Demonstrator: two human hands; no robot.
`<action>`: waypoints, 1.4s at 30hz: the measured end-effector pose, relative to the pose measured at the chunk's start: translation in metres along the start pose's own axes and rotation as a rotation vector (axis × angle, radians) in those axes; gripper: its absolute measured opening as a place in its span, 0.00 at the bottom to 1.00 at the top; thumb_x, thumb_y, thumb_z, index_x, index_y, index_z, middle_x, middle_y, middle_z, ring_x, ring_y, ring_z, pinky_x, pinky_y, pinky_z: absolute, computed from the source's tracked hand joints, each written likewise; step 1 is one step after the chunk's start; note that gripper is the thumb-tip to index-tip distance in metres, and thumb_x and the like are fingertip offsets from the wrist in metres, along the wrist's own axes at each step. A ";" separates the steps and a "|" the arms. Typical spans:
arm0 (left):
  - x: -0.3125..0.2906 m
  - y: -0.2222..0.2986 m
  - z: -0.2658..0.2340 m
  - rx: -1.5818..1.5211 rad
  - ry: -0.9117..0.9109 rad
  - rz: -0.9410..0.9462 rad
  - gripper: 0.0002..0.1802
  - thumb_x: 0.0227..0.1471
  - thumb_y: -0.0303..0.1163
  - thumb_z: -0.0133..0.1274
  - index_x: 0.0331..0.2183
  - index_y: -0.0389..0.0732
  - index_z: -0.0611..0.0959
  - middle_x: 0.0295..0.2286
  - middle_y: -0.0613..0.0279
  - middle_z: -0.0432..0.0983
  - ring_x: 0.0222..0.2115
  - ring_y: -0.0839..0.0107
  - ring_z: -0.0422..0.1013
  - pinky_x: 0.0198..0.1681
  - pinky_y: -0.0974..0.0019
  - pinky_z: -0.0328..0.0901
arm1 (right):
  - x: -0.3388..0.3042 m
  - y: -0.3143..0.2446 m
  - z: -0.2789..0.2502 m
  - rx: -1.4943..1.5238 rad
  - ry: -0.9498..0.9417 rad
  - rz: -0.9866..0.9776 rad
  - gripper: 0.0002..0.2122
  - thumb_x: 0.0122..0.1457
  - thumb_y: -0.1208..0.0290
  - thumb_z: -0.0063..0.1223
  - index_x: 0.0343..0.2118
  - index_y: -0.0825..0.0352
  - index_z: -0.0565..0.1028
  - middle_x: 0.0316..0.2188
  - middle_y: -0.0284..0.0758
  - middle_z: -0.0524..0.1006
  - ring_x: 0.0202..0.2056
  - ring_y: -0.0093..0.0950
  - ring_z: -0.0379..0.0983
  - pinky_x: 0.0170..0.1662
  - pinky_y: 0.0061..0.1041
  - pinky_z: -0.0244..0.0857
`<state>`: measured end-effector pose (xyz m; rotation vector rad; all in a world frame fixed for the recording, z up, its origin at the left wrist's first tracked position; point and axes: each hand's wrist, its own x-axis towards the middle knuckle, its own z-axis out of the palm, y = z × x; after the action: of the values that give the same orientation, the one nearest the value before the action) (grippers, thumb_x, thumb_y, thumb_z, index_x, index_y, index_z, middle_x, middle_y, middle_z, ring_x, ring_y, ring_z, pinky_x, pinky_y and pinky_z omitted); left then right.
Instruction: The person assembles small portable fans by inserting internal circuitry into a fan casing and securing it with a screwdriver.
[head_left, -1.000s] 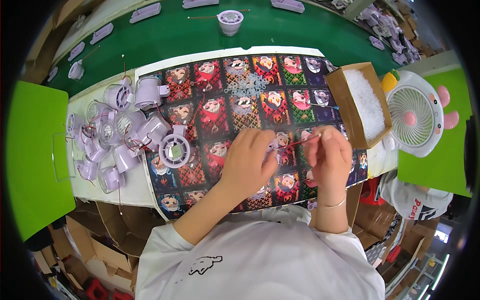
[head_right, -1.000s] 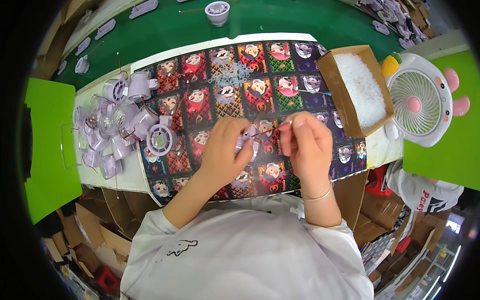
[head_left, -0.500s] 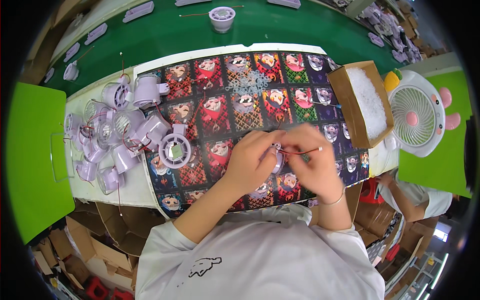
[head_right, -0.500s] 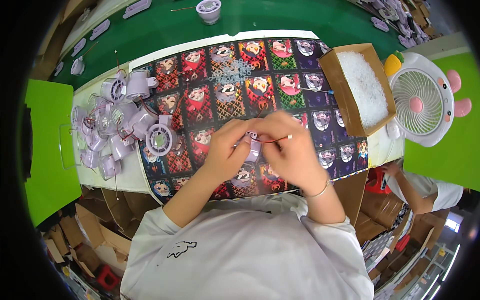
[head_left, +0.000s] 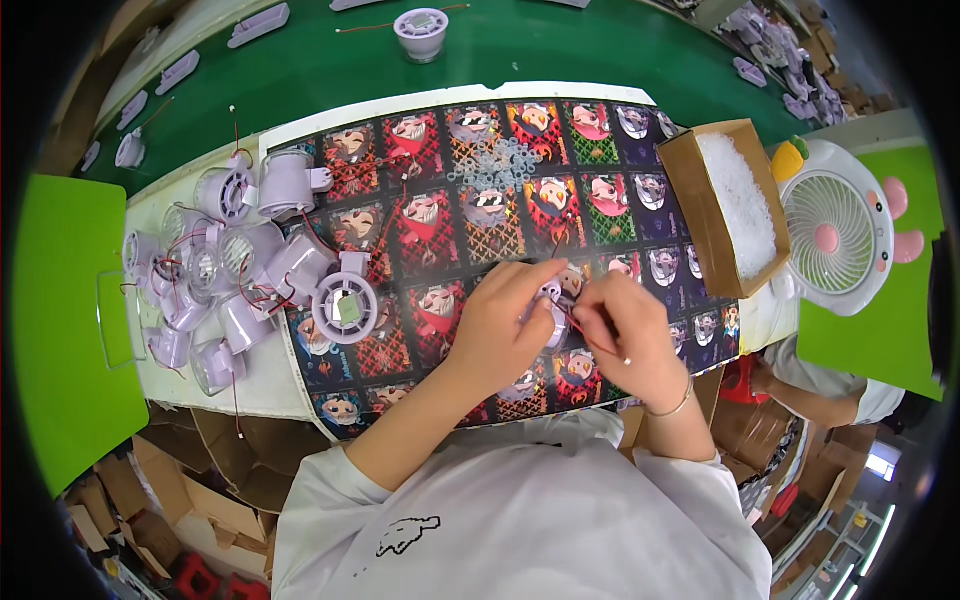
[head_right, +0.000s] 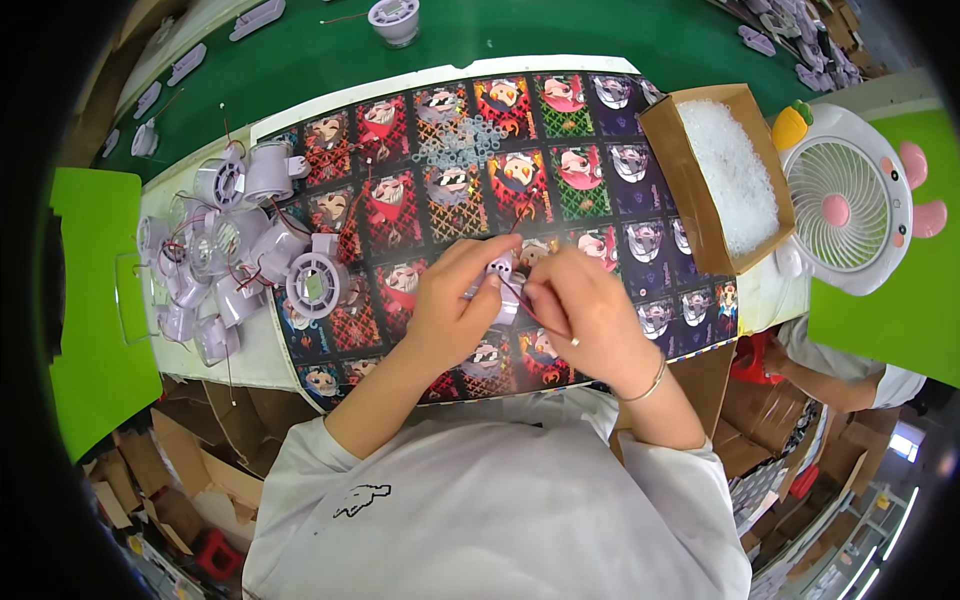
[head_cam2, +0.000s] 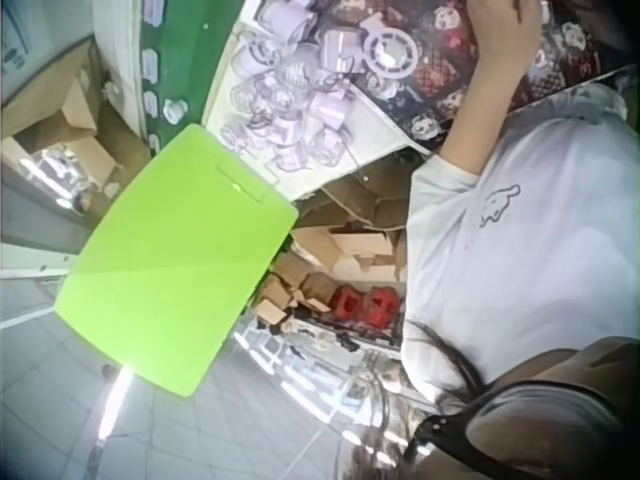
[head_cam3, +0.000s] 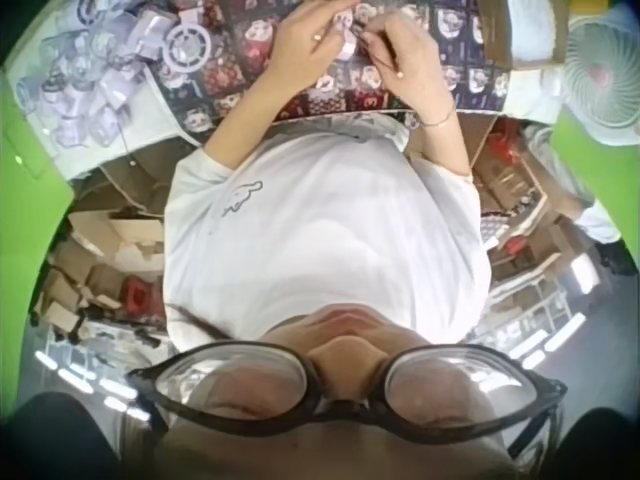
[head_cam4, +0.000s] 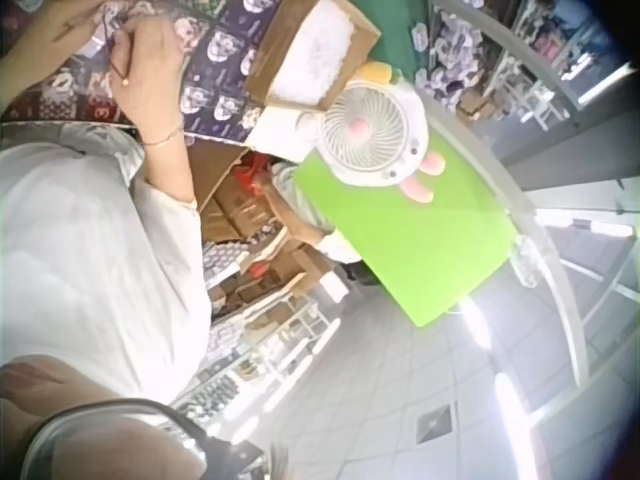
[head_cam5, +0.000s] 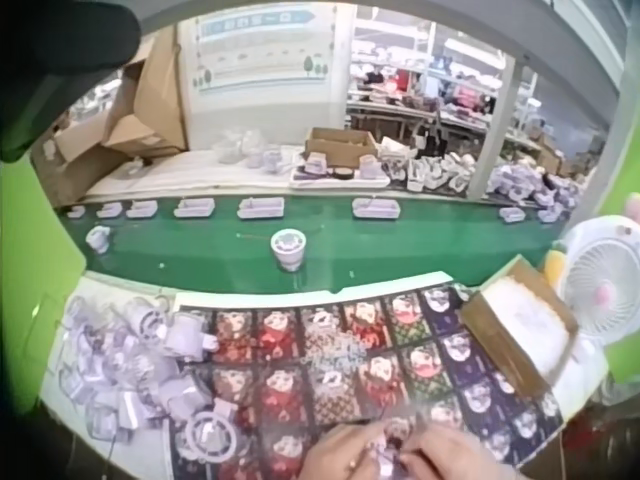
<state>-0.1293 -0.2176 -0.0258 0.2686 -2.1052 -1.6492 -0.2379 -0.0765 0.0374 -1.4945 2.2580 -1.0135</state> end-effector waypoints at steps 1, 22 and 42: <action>0.000 0.001 0.000 0.013 -0.003 -0.008 0.21 0.50 0.18 0.46 0.48 0.33 0.79 0.37 0.50 0.77 0.37 0.59 0.75 0.40 0.62 0.68 | -0.003 -0.003 0.004 0.040 0.020 -0.002 0.08 0.51 0.86 0.56 0.33 0.70 0.72 0.28 0.42 0.72 0.29 0.41 0.72 0.31 0.34 0.66; 0.001 0.004 0.004 0.109 0.067 0.001 0.20 0.47 0.19 0.49 0.45 0.34 0.80 0.33 0.49 0.77 0.33 0.56 0.75 0.37 0.61 0.69 | -0.009 -0.029 0.035 -0.149 0.279 0.124 0.12 0.51 0.85 0.56 0.39 0.69 0.75 0.31 0.41 0.73 0.26 0.39 0.73 0.27 0.33 0.69; 0.004 0.003 0.007 0.138 0.119 0.117 0.17 0.46 0.19 0.50 0.41 0.31 0.79 0.31 0.47 0.77 0.31 0.51 0.73 0.35 0.54 0.68 | 0.037 -0.020 -0.022 -0.271 -0.144 -0.067 0.06 0.44 0.81 0.55 0.26 0.70 0.72 0.26 0.39 0.69 0.26 0.40 0.72 0.27 0.36 0.68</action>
<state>-0.1353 -0.2124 -0.0231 0.2739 -2.1063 -1.3899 -0.2518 -0.1045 0.0727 -1.6988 2.3273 -0.6108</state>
